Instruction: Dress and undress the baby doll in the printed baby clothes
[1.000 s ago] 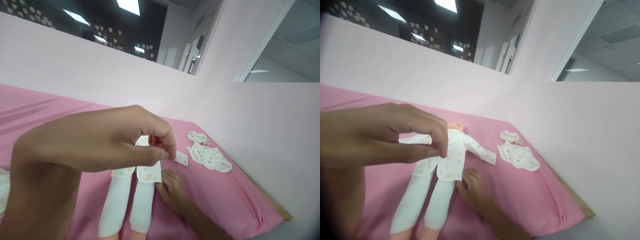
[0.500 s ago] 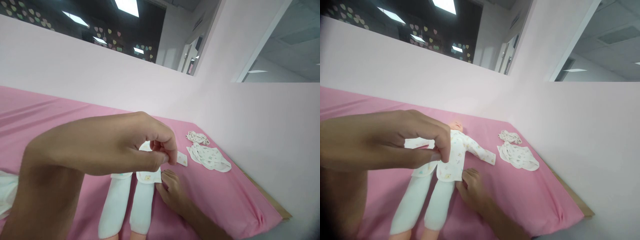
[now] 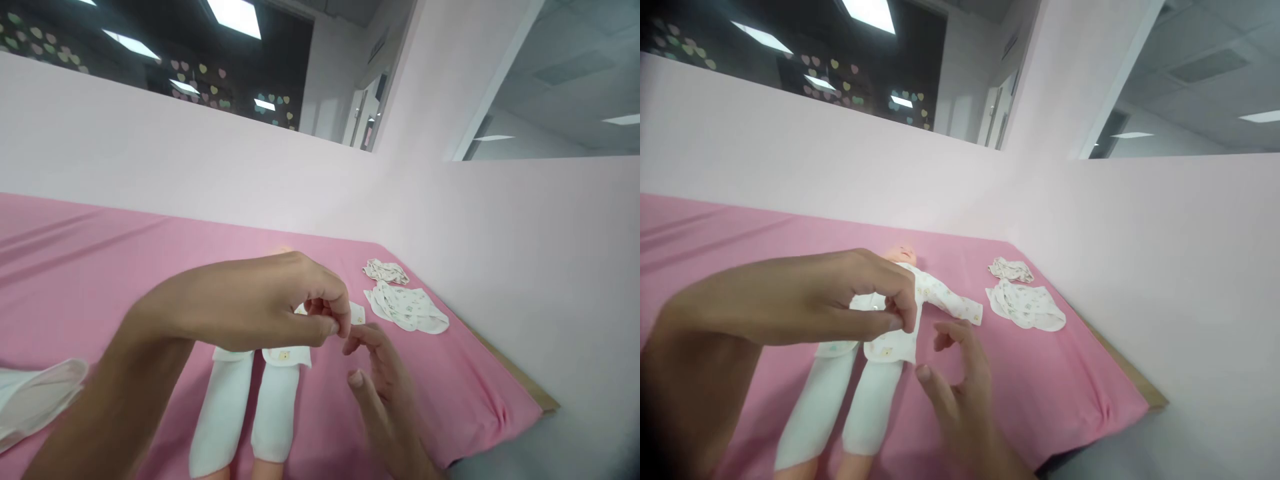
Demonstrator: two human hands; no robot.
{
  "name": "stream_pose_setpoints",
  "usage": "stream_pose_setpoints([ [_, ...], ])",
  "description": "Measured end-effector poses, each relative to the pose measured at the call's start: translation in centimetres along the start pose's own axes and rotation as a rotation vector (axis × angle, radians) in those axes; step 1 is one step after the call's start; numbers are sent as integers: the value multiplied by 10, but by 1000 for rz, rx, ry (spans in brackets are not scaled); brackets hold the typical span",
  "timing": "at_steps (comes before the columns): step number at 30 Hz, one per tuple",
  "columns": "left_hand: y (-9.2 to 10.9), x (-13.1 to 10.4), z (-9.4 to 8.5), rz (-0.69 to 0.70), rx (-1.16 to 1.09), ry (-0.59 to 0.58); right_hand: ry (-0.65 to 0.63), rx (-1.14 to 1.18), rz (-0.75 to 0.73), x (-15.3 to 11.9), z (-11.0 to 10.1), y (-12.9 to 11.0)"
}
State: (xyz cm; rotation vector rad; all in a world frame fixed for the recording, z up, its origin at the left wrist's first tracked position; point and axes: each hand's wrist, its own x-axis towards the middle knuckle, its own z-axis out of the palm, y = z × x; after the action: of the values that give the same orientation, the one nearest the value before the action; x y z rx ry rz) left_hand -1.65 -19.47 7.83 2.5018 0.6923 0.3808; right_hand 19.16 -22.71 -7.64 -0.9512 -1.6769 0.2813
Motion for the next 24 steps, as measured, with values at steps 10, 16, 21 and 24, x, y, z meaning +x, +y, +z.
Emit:
stream_pose_setpoints([
  [10,-5,33,31,46,-1,-140,161,-37,108,6,7,-28],
  [16,-8,39,30,76,1,-111,144,-51,116,-6,-7,-19],
  [21,-7,37,26,77,-43,-102,212,85,241,-17,-29,2],
  [24,-6,34,26,68,-52,-88,433,202,366,-30,-54,25],
])
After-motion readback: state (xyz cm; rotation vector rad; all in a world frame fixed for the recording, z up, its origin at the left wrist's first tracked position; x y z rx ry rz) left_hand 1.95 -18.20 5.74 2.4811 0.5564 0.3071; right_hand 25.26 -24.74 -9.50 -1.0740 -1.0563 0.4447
